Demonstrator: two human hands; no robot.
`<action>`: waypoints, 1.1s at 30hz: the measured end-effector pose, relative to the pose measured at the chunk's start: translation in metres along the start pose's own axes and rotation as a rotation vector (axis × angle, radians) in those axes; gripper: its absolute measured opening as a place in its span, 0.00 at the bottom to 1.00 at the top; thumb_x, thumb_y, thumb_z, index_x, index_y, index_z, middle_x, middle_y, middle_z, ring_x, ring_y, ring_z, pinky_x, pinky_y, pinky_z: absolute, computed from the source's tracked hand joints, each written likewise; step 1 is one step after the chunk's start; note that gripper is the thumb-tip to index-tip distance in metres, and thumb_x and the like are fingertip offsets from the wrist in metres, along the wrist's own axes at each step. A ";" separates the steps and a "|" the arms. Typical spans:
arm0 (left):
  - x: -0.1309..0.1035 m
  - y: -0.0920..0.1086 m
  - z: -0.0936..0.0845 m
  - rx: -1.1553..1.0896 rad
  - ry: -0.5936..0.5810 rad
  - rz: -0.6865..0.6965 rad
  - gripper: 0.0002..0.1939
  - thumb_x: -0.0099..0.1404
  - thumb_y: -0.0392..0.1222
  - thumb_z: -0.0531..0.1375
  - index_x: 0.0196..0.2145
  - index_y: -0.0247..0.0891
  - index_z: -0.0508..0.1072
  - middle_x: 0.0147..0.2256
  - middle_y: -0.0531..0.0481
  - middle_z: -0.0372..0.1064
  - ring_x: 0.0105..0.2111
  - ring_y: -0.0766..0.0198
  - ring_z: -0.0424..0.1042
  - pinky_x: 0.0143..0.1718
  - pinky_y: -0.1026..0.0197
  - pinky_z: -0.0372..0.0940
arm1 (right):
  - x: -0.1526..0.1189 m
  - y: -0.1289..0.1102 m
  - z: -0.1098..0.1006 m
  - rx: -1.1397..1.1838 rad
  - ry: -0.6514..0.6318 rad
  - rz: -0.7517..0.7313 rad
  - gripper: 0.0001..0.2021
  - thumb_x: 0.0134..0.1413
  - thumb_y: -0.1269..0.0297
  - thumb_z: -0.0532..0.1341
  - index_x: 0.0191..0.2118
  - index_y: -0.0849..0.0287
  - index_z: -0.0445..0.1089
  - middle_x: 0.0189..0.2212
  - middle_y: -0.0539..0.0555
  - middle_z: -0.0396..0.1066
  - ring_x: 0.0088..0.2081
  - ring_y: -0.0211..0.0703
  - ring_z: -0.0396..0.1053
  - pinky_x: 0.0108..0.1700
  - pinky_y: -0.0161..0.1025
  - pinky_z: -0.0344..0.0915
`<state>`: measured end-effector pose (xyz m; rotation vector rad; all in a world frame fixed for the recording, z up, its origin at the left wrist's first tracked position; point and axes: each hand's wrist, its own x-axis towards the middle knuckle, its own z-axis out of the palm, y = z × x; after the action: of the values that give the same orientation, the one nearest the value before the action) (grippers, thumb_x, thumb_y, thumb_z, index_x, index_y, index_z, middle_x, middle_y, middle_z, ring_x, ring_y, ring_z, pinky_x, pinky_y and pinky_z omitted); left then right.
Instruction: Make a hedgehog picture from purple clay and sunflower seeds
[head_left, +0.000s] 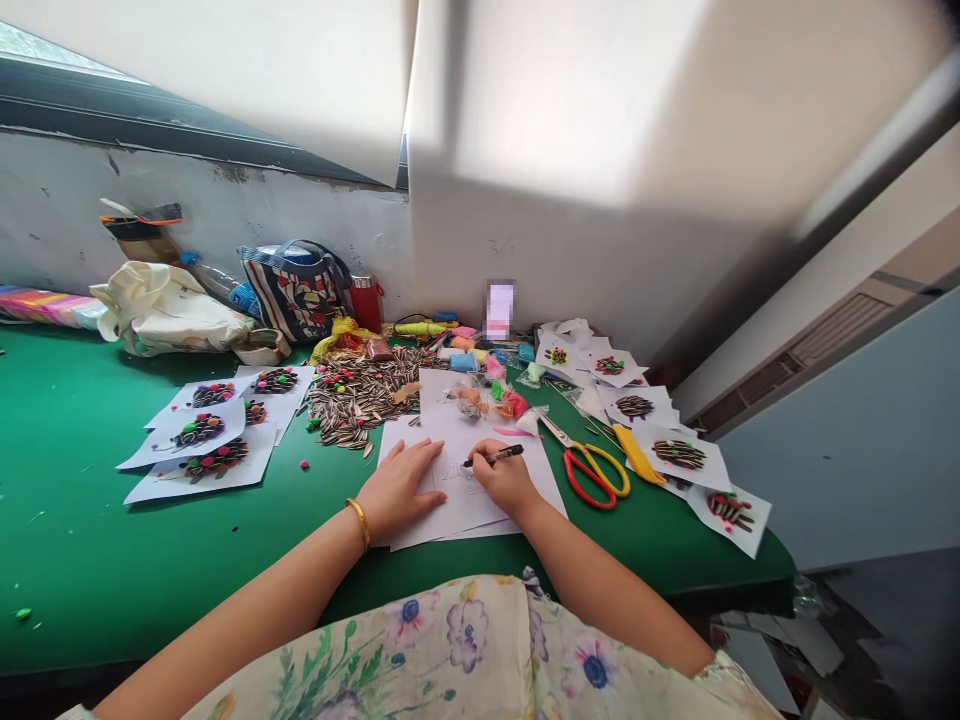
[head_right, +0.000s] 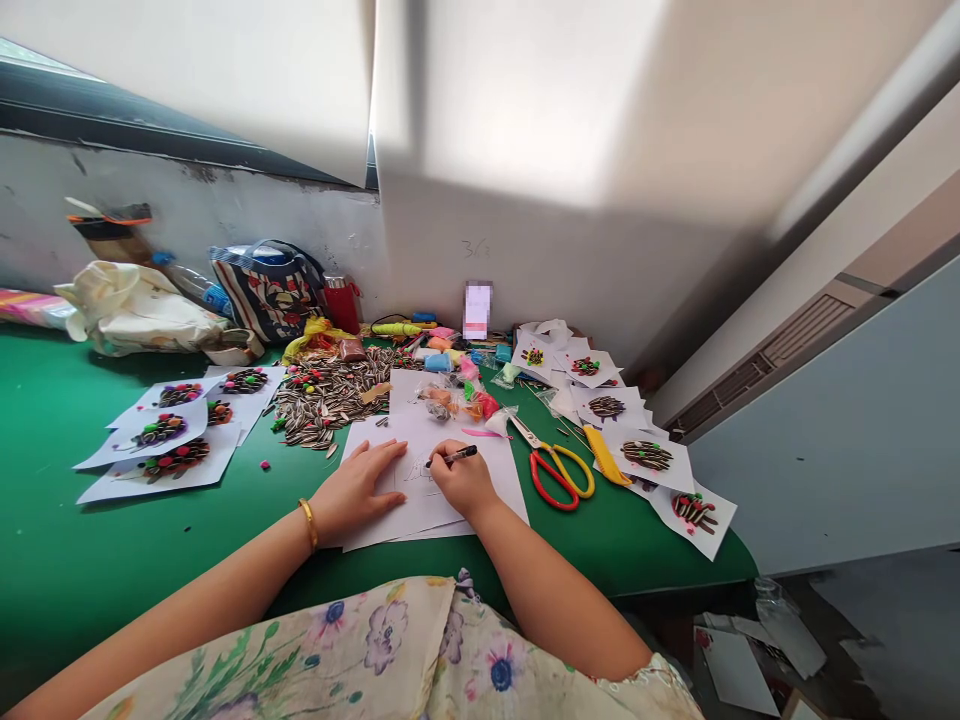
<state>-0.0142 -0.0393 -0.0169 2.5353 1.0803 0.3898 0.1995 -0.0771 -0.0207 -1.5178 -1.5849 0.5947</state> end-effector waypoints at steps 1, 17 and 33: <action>0.000 0.000 0.000 -0.001 0.001 0.001 0.38 0.60 0.50 0.63 0.64 0.42 0.55 0.62 0.44 0.60 0.65 0.51 0.54 0.67 0.42 0.42 | 0.000 0.000 0.000 0.007 0.007 -0.003 0.09 0.52 0.68 0.53 0.29 0.56 0.71 0.28 0.50 0.73 0.33 0.42 0.70 0.36 0.36 0.64; -0.001 0.000 -0.001 0.002 -0.006 -0.006 0.38 0.60 0.49 0.63 0.64 0.41 0.55 0.63 0.44 0.59 0.65 0.51 0.53 0.67 0.42 0.41 | 0.000 0.000 0.000 0.027 -0.006 0.032 0.09 0.49 0.68 0.53 0.27 0.56 0.70 0.25 0.49 0.72 0.30 0.41 0.69 0.33 0.36 0.63; -0.001 -0.002 0.001 -0.010 0.005 0.003 0.38 0.60 0.50 0.62 0.64 0.43 0.55 0.63 0.44 0.59 0.65 0.51 0.54 0.67 0.42 0.41 | -0.002 0.001 0.002 0.013 -0.008 0.026 0.09 0.47 0.69 0.54 0.25 0.55 0.70 0.24 0.49 0.71 0.29 0.42 0.68 0.34 0.36 0.64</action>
<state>-0.0157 -0.0389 -0.0190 2.5292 1.0737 0.4009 0.1977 -0.0782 -0.0228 -1.5303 -1.5665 0.6255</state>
